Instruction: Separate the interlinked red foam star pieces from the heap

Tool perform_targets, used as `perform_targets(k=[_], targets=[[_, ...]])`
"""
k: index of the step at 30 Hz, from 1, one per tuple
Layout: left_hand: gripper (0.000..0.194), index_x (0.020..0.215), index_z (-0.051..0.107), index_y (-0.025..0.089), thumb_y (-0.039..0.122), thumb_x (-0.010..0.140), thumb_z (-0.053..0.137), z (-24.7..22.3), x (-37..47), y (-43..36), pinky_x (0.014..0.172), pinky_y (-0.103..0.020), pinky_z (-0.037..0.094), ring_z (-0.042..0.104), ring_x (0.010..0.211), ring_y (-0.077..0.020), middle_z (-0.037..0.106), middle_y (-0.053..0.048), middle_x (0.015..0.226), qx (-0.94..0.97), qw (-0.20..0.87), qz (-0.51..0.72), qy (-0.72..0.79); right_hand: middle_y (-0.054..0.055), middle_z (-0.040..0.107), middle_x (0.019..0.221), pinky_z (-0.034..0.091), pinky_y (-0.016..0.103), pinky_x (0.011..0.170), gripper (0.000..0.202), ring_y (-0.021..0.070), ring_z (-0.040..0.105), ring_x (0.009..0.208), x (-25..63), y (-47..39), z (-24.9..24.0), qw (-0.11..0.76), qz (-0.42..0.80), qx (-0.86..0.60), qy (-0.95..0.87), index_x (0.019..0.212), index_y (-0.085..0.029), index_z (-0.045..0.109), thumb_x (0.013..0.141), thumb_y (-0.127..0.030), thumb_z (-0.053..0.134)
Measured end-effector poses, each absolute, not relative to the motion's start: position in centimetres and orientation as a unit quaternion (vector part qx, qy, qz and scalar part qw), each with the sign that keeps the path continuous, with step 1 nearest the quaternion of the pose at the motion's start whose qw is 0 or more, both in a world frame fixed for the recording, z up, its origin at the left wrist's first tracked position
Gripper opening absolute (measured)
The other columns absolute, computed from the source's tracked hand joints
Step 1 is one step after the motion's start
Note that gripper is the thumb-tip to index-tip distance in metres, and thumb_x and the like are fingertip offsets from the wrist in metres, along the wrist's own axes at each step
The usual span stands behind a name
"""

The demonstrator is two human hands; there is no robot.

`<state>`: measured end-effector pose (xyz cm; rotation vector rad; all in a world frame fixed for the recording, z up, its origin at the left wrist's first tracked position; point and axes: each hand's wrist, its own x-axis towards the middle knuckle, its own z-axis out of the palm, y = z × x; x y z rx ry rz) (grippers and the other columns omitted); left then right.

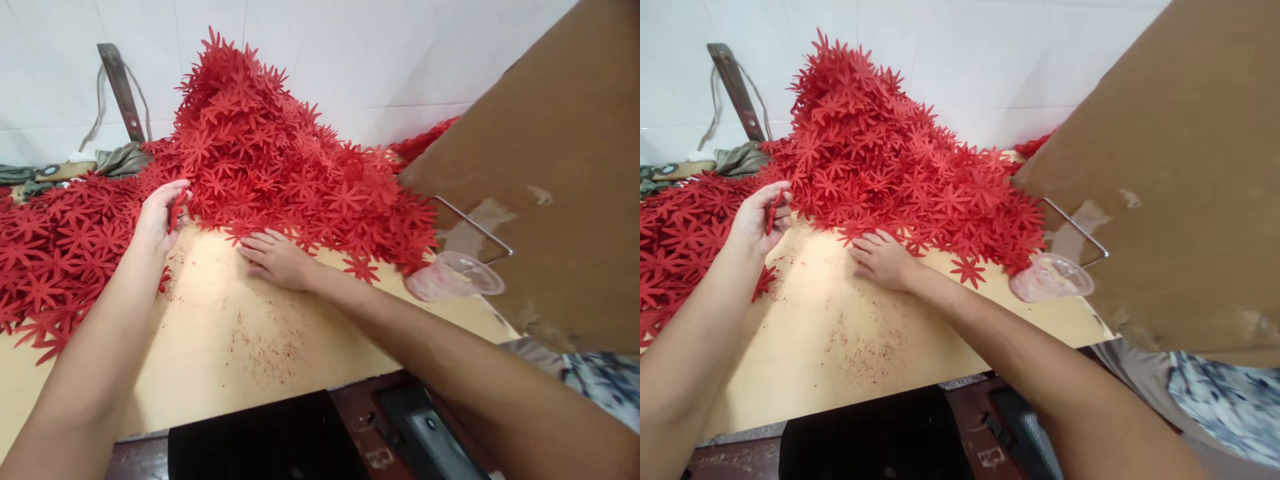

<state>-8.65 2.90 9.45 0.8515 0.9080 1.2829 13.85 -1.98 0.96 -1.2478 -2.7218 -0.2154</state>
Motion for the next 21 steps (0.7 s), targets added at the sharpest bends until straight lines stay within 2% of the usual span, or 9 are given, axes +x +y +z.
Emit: perform_targets(k=[3,6,9,12,16,18,21], targets=[[0.013,0.077,0.057,0.014,0.012,0.065,0.054,9.2,-8.2,2.8,0.033,-0.014,0.020,0.030,0.033,-0.0006,0.053,0.005,0.053,0.369,0.635,0.546,0.403,0.015,0.064,0.120,0.037,0.045,0.104,0.044,0.0271,0.051,0.118,17.7,-1.5,1.2,0.068,-0.105,-0.442,-0.888,0.118,-0.014,0.064,0.093,-0.039,0.038],[0.011,0.078,0.057,0.014,0.015,0.067,0.053,9.0,-7.7,2.3,0.033,-0.013,0.019,0.029,0.032,-0.0004,0.050,0.006,0.051,0.375,0.651,0.528,0.396,0.016,0.067,0.103,0.039,0.046,0.101,0.041,0.0299,0.049,0.115,19.5,-0.9,1.9,0.073,-0.139,-0.483,-0.861,0.104,-0.013,0.071,0.092,-0.035,0.039],[0.009,0.076,0.057,0.014,0.020,0.073,0.052,8.9,-7.0,1.7,0.033,-0.013,0.018,0.028,0.032,-0.0010,0.041,0.008,0.047,0.383,0.662,0.513,0.389,0.017,0.065,0.107,0.035,0.050,0.106,0.037,0.0329,0.043,0.121,19.1,-1.4,3.2,0.115,-0.142,-0.518,-0.836,0.102,-0.014,0.073,0.088,-0.035,0.046],[0.019,0.074,0.057,0.014,0.032,0.079,0.053,8.8,-6.1,0.9,0.033,-0.013,0.017,0.027,0.033,-0.0017,0.033,0.009,0.046,0.393,0.664,0.495,0.400,0.017,0.063,0.113,0.031,0.052,0.109,0.036,0.0329,0.046,0.118,17.2,-3.1,4.9,0.185,-0.110,-0.529,-0.821,0.103,-0.014,0.073,0.084,-0.038,0.053],[0.028,0.071,0.057,0.014,0.041,0.075,0.063,8.2,-4.1,-0.4,0.034,-0.013,0.019,0.028,0.034,-0.0014,0.033,0.009,0.045,0.436,0.627,0.492,0.418,0.011,0.067,0.110,0.039,0.045,0.105,0.040,0.0240,0.056,0.110,13.7,-5.1,6.3,0.361,0.014,-0.530,-0.767,0.109,-0.018,0.068,0.088,-0.045,0.047],[0.027,0.071,0.055,0.015,0.039,0.070,0.069,7.7,-2.9,-1.2,0.034,-0.014,0.023,0.032,0.035,-0.0019,0.039,0.008,0.047,0.465,0.586,0.509,0.427,0.011,0.064,0.119,0.040,0.039,0.105,0.047,0.0203,0.056,0.114,11.6,-5.2,6.3,0.430,0.108,-0.525,-0.726,0.118,-0.016,0.062,0.088,-0.048,0.045],[0.025,0.077,0.054,0.017,0.031,0.067,0.073,7.3,-1.5,-2.3,0.038,-0.016,0.031,0.042,0.040,-0.0041,0.053,0.005,0.056,0.480,0.536,0.557,0.415,0.015,0.057,0.129,0.043,0.035,0.103,0.061,0.0196,0.053,0.121,8.5,-4.6,5.6,0.484,0.247,-0.518,-0.661,0.132,-0.012,0.049,0.088,-0.054,0.042]])
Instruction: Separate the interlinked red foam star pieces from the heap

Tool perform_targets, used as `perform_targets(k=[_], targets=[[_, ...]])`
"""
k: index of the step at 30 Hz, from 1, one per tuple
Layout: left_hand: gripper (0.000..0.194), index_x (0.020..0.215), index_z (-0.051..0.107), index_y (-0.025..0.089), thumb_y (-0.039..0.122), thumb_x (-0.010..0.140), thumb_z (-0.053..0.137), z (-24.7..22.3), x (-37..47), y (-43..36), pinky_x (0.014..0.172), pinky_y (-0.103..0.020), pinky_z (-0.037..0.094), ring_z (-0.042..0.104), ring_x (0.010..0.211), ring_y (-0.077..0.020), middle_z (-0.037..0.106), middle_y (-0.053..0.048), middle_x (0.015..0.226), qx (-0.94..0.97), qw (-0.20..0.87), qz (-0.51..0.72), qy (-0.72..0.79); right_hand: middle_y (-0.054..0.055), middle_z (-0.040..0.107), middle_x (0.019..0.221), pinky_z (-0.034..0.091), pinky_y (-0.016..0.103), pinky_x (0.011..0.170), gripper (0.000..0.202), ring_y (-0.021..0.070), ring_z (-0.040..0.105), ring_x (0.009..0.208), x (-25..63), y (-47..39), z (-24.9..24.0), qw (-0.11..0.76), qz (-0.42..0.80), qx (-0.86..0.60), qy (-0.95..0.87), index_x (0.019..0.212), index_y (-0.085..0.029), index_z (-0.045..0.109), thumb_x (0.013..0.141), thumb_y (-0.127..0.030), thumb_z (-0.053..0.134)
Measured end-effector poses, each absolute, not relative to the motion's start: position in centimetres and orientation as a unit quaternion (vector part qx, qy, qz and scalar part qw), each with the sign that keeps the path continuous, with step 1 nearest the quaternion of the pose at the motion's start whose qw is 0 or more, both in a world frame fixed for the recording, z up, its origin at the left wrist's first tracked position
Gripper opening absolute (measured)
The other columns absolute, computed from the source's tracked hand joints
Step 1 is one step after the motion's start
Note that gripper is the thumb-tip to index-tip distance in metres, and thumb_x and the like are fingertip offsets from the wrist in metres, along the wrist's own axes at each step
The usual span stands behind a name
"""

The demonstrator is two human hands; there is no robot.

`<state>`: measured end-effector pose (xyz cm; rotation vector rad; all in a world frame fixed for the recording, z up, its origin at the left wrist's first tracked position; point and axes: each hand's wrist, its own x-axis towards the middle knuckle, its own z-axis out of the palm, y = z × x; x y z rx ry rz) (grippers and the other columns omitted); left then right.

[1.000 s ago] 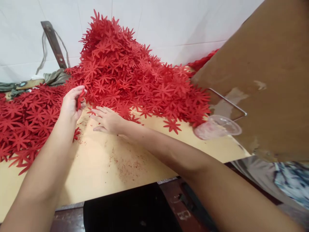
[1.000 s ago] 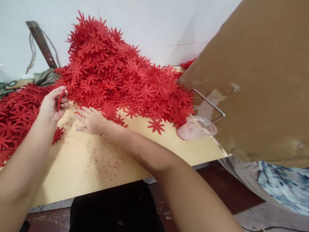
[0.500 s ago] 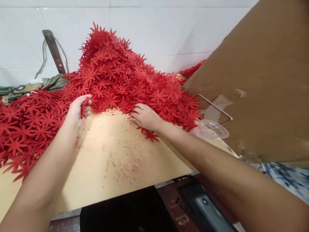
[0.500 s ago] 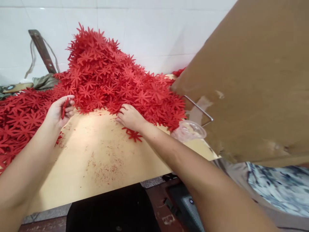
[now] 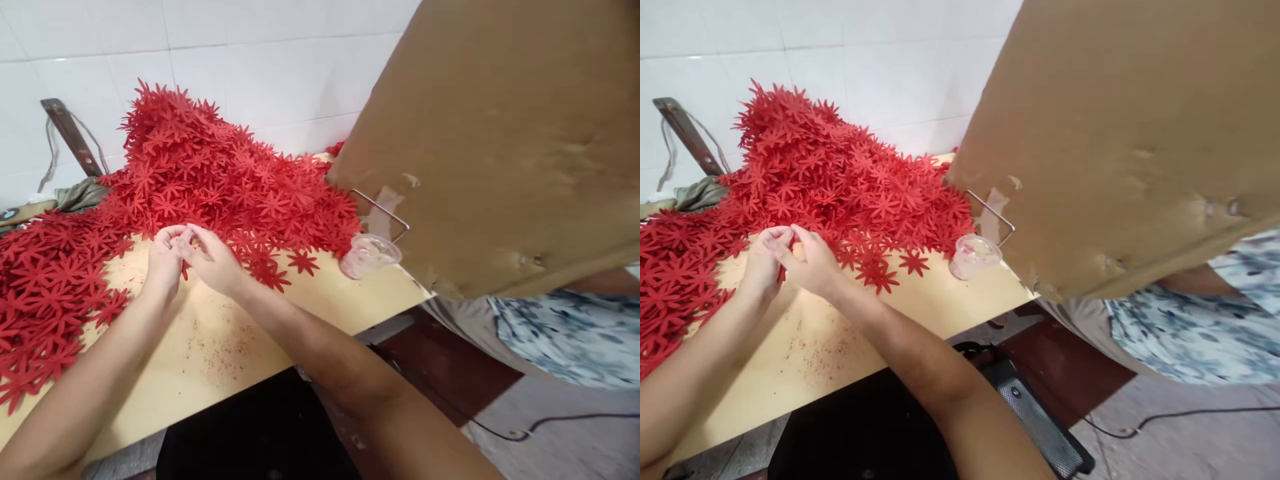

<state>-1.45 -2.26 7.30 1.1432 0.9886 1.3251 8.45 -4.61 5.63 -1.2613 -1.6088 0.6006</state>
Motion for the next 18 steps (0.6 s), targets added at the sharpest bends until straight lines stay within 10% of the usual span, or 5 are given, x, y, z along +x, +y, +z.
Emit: perform_targets(k=[11,14,18], targets=[[0.030,0.116,0.048,0.026,0.028,0.086,0.054,6.9,-2.2,-1.9,0.090,-0.026,0.049,0.062,0.097,-0.0128,0.061,-0.002,0.096,0.601,0.257,0.633,0.415,0.006,0.070,0.093,0.057,0.033,0.077,0.061,0.0178,0.067,0.090,4.2,-2.3,6.6,0.533,0.643,-0.306,-0.457,0.126,-0.020,0.050,0.091,-0.060,0.019],[0.038,0.128,0.046,0.027,0.029,0.090,0.049,6.4,-1.9,-2.1,0.111,-0.029,0.036,0.048,0.129,-0.0139,0.054,-0.006,0.134,0.641,0.239,0.623,0.378,0.008,0.070,0.094,0.056,0.036,0.085,0.067,0.0188,0.066,0.095,4.7,-1.7,5.9,0.557,0.527,-0.338,-0.546,0.126,-0.019,0.051,0.093,-0.057,0.008],[0.046,0.138,0.042,0.023,0.033,0.093,0.039,5.4,-0.9,-3.8,0.116,-0.031,0.029,0.041,0.136,-0.0158,0.047,-0.007,0.145,0.708,0.241,0.580,0.323,0.004,0.071,0.101,0.053,0.039,0.094,0.046,0.0176,0.063,0.108,4.9,-1.8,4.1,0.443,0.032,-0.525,-0.726,0.122,-0.024,0.058,0.095,-0.038,0.024]])
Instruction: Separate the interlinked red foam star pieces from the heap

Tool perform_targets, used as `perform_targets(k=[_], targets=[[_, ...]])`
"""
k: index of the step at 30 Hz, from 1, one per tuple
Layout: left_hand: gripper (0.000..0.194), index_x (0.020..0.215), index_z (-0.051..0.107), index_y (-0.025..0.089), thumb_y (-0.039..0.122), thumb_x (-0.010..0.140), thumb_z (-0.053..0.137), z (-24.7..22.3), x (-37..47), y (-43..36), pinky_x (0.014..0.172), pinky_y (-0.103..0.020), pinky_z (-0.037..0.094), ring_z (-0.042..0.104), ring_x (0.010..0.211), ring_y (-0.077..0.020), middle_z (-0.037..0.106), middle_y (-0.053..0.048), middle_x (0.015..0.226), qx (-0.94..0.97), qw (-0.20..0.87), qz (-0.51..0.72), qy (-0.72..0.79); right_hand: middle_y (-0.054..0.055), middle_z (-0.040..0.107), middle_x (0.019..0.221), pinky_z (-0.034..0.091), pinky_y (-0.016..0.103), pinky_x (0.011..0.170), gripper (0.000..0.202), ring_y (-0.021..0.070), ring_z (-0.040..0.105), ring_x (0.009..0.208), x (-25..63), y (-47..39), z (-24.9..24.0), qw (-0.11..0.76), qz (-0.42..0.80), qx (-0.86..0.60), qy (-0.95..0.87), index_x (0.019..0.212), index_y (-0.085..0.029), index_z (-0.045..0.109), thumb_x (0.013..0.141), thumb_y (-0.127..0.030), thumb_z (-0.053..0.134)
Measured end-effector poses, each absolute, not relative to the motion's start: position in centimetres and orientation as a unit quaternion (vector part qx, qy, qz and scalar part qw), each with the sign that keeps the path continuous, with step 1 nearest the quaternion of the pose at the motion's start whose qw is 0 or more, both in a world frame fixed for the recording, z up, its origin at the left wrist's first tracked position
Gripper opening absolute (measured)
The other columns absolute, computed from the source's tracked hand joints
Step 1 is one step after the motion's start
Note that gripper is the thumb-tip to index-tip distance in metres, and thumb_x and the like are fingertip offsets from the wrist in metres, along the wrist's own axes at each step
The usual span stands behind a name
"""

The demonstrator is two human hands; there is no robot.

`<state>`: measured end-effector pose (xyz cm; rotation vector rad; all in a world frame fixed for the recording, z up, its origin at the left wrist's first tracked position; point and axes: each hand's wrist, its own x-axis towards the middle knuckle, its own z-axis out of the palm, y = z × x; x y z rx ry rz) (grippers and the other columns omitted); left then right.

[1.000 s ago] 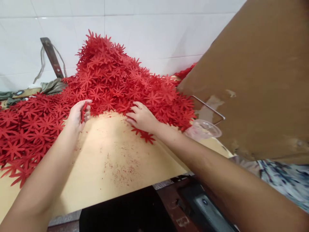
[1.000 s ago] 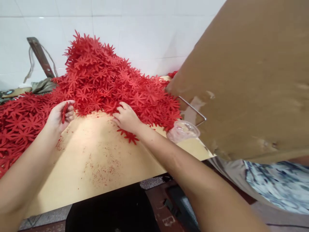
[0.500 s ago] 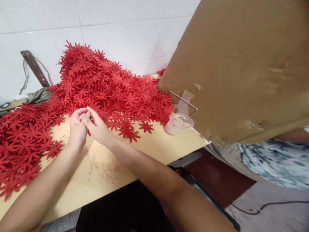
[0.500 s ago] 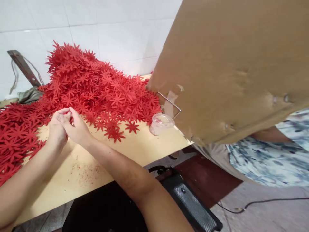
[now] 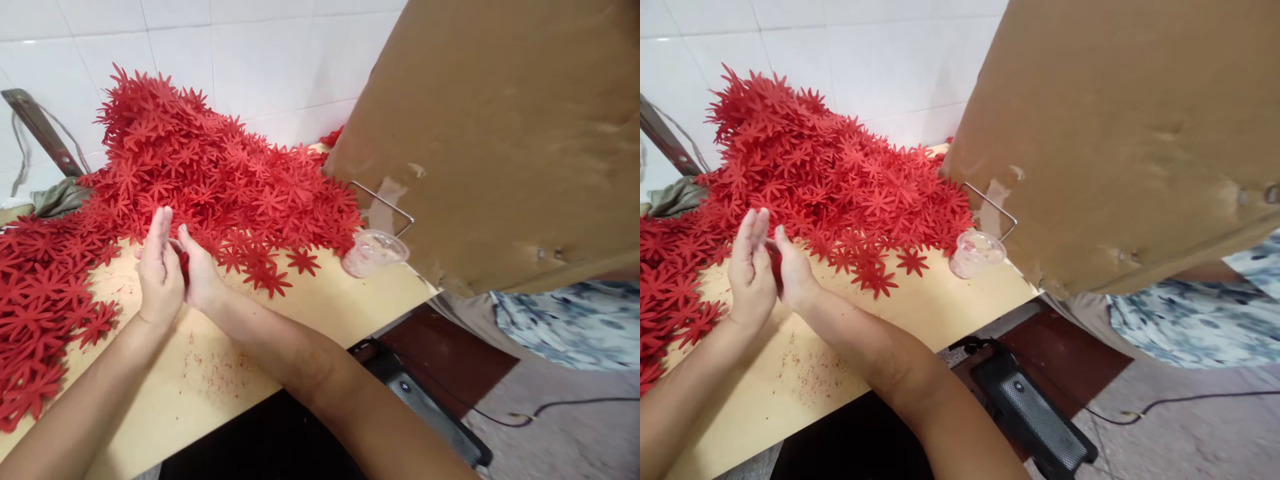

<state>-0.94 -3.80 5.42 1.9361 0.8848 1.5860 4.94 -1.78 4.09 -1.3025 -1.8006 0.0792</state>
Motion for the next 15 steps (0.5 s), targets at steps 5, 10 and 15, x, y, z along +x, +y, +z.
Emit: perform_targets(k=[5,10,15], targets=[[0.056,0.141,0.040,0.025,0.045,0.089,0.042,4.8,0.3,-5.0,0.121,-0.040,0.016,0.027,0.143,-0.0237,0.035,-0.005,0.153,0.797,0.227,0.500,0.249,-0.003,0.067,0.113,0.047,0.046,0.102,0.046,0.0180,0.049,0.129,3.6,-2.7,3.4,0.426,0.085,-0.553,-0.711,0.129,-0.043,0.051,0.085,-0.036,0.038],[0.051,0.138,0.044,0.034,0.050,0.090,0.040,5.4,-0.3,-2.6,0.122,-0.042,0.004,0.018,0.146,-0.0217,0.031,0.002,0.155,0.797,0.226,0.476,0.295,0.004,0.068,0.109,0.046,0.054,0.097,0.059,0.0241,0.050,0.127,5.1,-2.6,5.1,0.570,0.461,-0.380,-0.564,0.130,-0.029,0.051,0.087,-0.055,0.018],[0.056,0.139,0.043,0.032,0.057,0.090,0.031,4.5,-1.2,-0.6,0.122,-0.043,0.002,0.010,0.147,-0.0222,0.025,0.002,0.157,0.762,0.183,0.478,0.396,0.006,0.066,0.115,0.046,0.044,0.100,0.063,0.0188,0.055,0.117,5.9,-3.3,6.8,0.601,0.689,-0.237,-0.329,0.127,-0.023,0.051,0.090,-0.055,0.010]])
